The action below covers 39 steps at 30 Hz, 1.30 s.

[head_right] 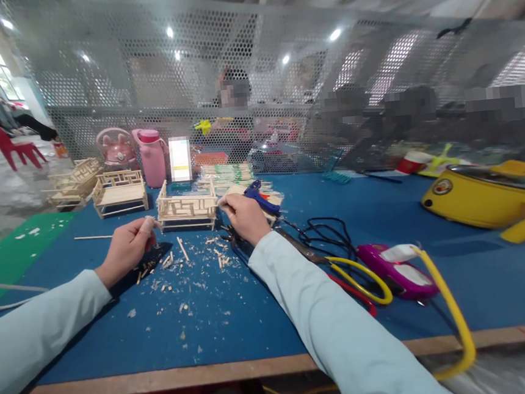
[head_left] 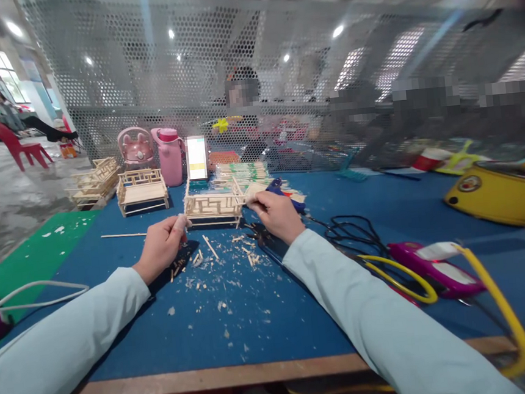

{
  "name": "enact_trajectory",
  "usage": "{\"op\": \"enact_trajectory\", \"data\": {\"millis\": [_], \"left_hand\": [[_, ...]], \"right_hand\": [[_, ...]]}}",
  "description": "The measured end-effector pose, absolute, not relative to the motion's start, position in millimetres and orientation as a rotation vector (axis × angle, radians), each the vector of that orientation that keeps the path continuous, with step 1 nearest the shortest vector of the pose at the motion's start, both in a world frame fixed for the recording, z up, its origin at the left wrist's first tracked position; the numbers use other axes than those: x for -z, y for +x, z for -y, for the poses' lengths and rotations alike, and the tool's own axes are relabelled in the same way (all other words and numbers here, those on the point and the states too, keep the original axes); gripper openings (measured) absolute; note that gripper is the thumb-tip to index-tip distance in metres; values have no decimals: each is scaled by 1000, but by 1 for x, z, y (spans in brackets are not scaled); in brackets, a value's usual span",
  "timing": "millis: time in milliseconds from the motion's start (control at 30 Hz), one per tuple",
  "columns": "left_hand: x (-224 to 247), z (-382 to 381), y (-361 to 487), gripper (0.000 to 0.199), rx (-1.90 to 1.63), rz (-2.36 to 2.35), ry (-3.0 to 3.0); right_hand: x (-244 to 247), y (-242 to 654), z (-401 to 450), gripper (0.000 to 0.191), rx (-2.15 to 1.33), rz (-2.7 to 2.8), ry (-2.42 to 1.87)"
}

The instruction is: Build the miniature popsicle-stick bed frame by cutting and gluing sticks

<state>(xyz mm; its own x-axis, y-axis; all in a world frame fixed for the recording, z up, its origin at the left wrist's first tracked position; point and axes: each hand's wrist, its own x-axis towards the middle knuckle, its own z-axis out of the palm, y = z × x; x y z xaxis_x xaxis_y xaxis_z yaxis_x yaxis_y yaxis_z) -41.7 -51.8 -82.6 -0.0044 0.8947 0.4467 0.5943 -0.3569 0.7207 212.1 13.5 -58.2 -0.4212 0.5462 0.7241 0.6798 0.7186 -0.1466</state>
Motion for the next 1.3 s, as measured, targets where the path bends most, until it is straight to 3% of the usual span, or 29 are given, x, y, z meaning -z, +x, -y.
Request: {"op": "enact_trajectory", "data": {"millis": [1300], "left_hand": [[85, 51, -42, 44, -1275, -1542, 1961]], "right_hand": [[58, 210, -12, 12, 204, 2114, -984]]}}
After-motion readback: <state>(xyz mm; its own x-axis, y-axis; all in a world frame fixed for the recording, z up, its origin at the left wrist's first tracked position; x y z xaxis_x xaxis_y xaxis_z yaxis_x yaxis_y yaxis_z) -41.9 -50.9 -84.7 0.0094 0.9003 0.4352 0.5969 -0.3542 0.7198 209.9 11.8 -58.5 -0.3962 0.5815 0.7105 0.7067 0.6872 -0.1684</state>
